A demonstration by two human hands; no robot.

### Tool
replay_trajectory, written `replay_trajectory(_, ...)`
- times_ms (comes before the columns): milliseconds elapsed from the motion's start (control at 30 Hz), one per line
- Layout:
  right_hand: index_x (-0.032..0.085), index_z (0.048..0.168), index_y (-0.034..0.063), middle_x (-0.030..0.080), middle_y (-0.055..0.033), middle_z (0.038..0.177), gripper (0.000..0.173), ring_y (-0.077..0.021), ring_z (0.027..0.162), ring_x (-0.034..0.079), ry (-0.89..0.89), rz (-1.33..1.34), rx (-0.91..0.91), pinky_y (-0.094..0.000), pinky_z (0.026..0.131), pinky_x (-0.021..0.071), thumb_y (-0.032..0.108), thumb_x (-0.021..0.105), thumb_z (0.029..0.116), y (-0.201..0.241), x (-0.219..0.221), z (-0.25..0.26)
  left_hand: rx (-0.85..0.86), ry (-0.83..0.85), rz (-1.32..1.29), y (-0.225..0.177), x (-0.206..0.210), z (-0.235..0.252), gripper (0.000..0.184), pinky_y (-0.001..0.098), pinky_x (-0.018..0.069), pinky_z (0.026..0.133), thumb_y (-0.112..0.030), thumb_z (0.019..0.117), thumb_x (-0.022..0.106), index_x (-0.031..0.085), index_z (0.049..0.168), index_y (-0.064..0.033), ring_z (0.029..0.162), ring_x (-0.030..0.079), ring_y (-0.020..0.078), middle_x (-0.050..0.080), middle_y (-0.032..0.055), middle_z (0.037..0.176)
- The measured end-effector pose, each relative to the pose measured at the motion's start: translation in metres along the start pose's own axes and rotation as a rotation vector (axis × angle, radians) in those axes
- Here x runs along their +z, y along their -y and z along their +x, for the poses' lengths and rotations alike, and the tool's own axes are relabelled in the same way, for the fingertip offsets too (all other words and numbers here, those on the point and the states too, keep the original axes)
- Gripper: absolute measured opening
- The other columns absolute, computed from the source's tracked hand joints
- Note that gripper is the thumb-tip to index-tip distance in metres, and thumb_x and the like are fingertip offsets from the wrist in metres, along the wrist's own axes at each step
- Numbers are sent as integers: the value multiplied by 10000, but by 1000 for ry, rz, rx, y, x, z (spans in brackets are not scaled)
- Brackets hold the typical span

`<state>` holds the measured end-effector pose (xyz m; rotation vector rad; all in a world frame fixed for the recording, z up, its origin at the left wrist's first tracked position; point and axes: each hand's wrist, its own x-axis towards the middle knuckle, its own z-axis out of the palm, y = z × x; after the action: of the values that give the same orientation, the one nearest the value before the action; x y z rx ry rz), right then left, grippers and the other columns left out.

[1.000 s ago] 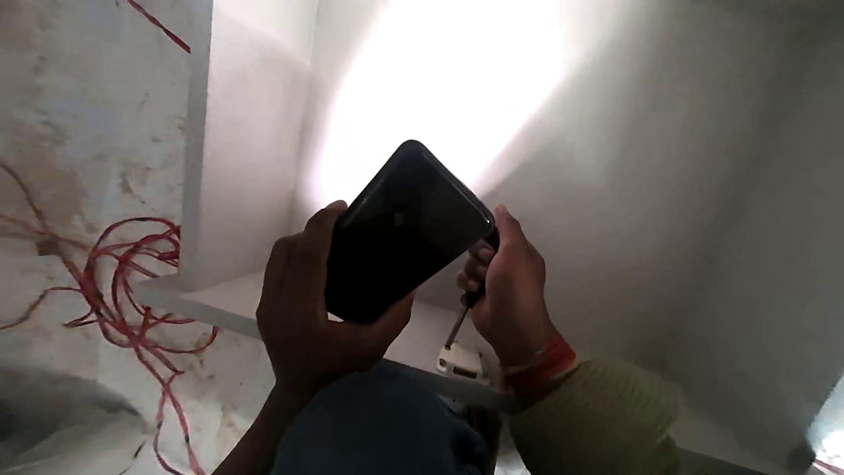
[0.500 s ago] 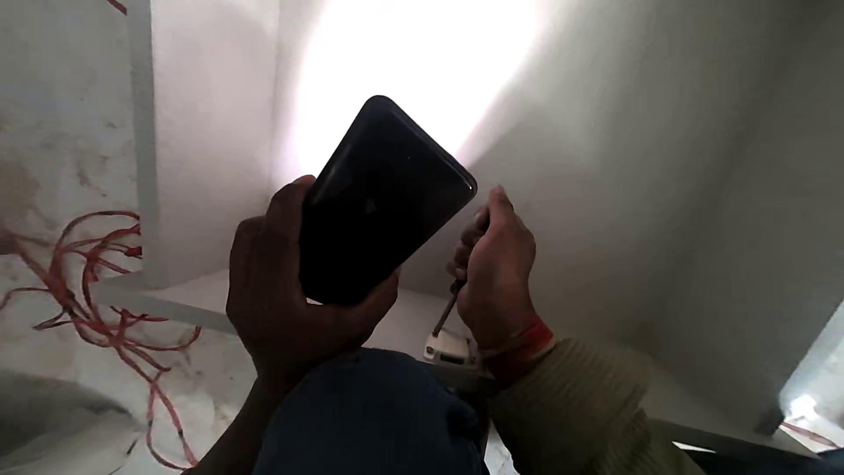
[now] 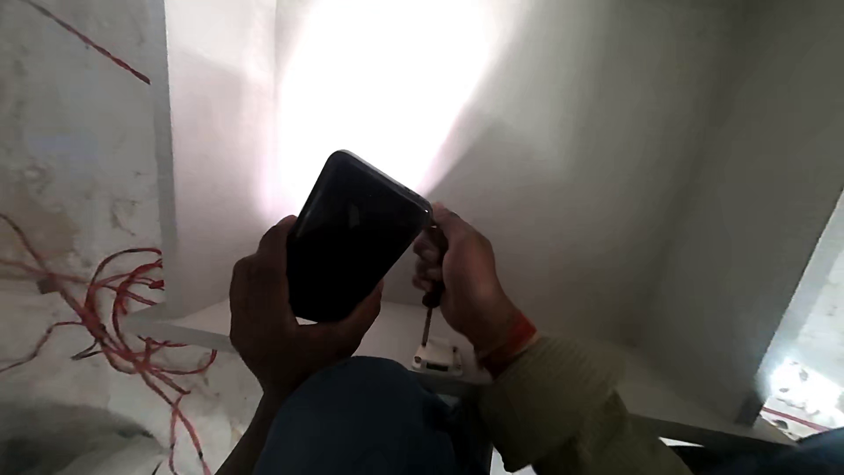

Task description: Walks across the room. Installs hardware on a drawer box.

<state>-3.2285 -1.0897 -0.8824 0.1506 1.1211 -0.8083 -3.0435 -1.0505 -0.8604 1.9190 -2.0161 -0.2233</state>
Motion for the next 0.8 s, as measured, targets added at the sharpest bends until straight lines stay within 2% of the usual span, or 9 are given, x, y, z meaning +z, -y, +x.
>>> replay_trajectory(67,437,749,188,362,77,543,422,-32,417,340,116,98,94,-171,413,329,362,334,1120,1,-9,5,9,-39,-9,13,3,-6,975,396,501,941,-601,737,811,489,1491,-75,1114,617,259,624,182,1275)
replay_trajectory(100,433,745,179,383,69,551,428,-36,425,370,43,88,95,-174,421,355,365,344,1120,2,-9,6,-6,-60,-2,17,3,-8,986,402,497,949,-609,731,812,488,1490,-70,1128,615,262,622,181,1291)
replay_trajectory(200,569,953,96,532,19,691,428,-70,538,537,-317,-60,-51,-223,514,496,444,381,1118,3,1,-6,-78,-108,14,13,0,-9,1026,395,472,1037,-606,724,831,463,1507,-54,1227,591,265,591,198,1368)
replay_trajectory(233,597,960,95,535,23,691,446,-63,525,531,-393,-96,-123,-217,496,490,456,385,1113,-1,6,-10,-81,-138,7,15,1,-10,1028,401,478,1030,-608,716,840,477,1489,-38,1222,594,270,595,198,1360)
replay_trajectory(333,581,877,129,455,40,634,462,-45,459,401,-476,-193,-271,-194,425,348,474,379,1108,-13,15,-8,-99,-169,-23,22,3,-13,1042,388,491,1028,-621,690,853,490,1473,-37,1224,594,239,595,167,1356)
replay_trajectory(433,580,867,106,465,21,620,528,-74,461,427,-519,-270,-262,-235,428,362,493,322,1116,-14,12,0,-97,-164,-27,30,7,-16,1071,388,481,1048,-629,674,860,478,1488,-47,1250,582,228,584,150,1388)
replay_trajectory(533,536,796,121,430,29,577,524,-71,421,401,-490,-234,-291,-229,389,356,475,326,1122,-17,13,2,-114,-139,24,43,10,-29,1098,383,487,1027,-667,644,858,481,1491,-79,1237,583,218,586,127,1377)
replay_trajectory(667,468,723,159,364,56,510,503,-58,377,361,-408,-128,-255,-219,352,329,448,365,1121,-12,14,3,-159,-94,-20,10,0,-8,1044,352,459,1092,-598,711,856,467,1495,-28,1293,564,202,571,178,1407)
replay_trajectory(800,440,709,195,363,75,497,452,-34,368,328,-249,-12,-131,-196,350,294,398,389,1110,-1,9,1,-145,-83,5,17,1,-10,1062,399,452,1094,-611,704,851,459,1505,-34,1298,562,247,561,191,1424)
